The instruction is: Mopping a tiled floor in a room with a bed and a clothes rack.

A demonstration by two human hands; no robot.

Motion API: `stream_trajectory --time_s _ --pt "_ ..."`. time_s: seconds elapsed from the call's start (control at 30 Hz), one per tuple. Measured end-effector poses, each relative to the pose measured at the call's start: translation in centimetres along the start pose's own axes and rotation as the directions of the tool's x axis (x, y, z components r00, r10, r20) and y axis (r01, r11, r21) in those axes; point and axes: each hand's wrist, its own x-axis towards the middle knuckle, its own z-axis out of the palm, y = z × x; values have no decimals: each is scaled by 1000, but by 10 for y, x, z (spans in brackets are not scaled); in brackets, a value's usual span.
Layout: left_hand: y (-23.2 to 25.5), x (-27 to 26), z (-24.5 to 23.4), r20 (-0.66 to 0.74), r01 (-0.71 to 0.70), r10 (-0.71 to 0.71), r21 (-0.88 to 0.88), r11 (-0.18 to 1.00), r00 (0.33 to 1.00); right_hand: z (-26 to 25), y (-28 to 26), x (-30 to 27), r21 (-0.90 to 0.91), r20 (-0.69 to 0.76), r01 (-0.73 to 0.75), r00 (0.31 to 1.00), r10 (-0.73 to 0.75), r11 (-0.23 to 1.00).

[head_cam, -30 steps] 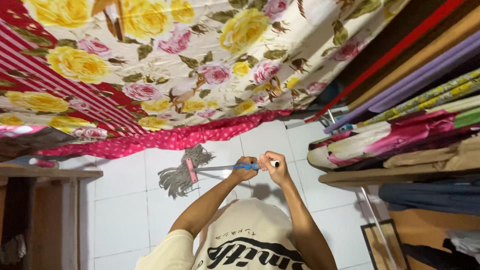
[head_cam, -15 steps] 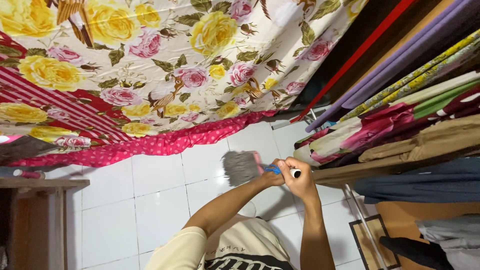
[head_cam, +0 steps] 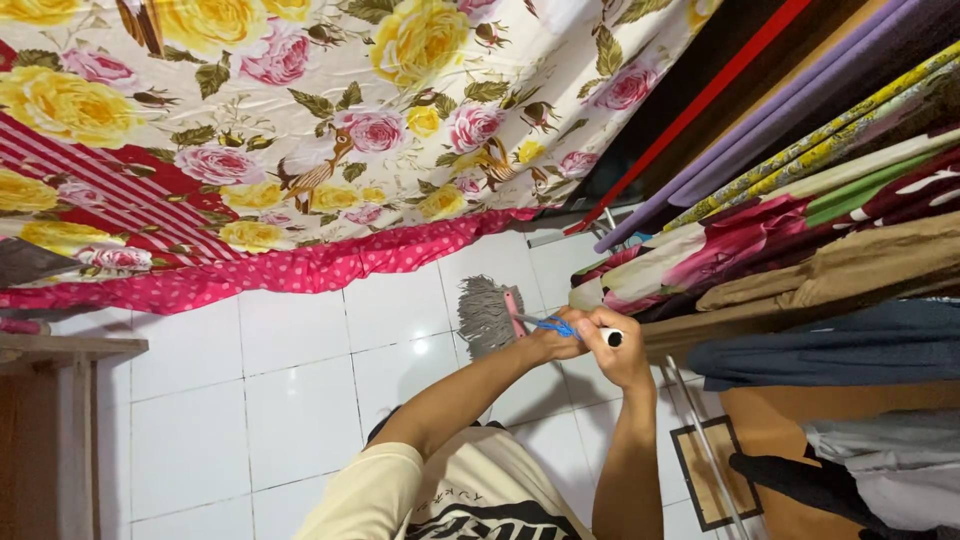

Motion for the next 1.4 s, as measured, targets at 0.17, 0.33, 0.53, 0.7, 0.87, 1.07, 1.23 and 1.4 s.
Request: stream_trajectory --time_s 0.17,0.33,0.53,0.7,0.87,1.07,1.23,1.4 --pt "6 -27 -21 0 37 -37 49 998 999 18 -2 -8 129 -20 -106 994 109 986" --pt "-21 -82 -59 -61 37 -35 37 999 998 71 -6 3 196 39 -92 996 86 976" --pt "-65 -157 -106 -89 336 -334 6 942 938 162 0 17 390 131 -87 991 39 917" --pt "-173 -210 -72 -302 311 -230 257 915 925 238 20 18 509 139 -119 989 55 853" --pt "-158 -267 -126 -261 503 -471 70 861 843 297 22 13 576 174 -128 984 31 807" --pt "-159 -286 -142 -176 579 -563 53 814 808 315 10 12 526 233 -146 972 23 838" --pt "-127 -261 -136 -220 574 -563 -17 819 797 280 4 16 409 232 -195 967 105 891" --pt "-87 -217 -115 -268 388 -397 -88 917 878 218 -38 16 266 150 -268 960 235 926"
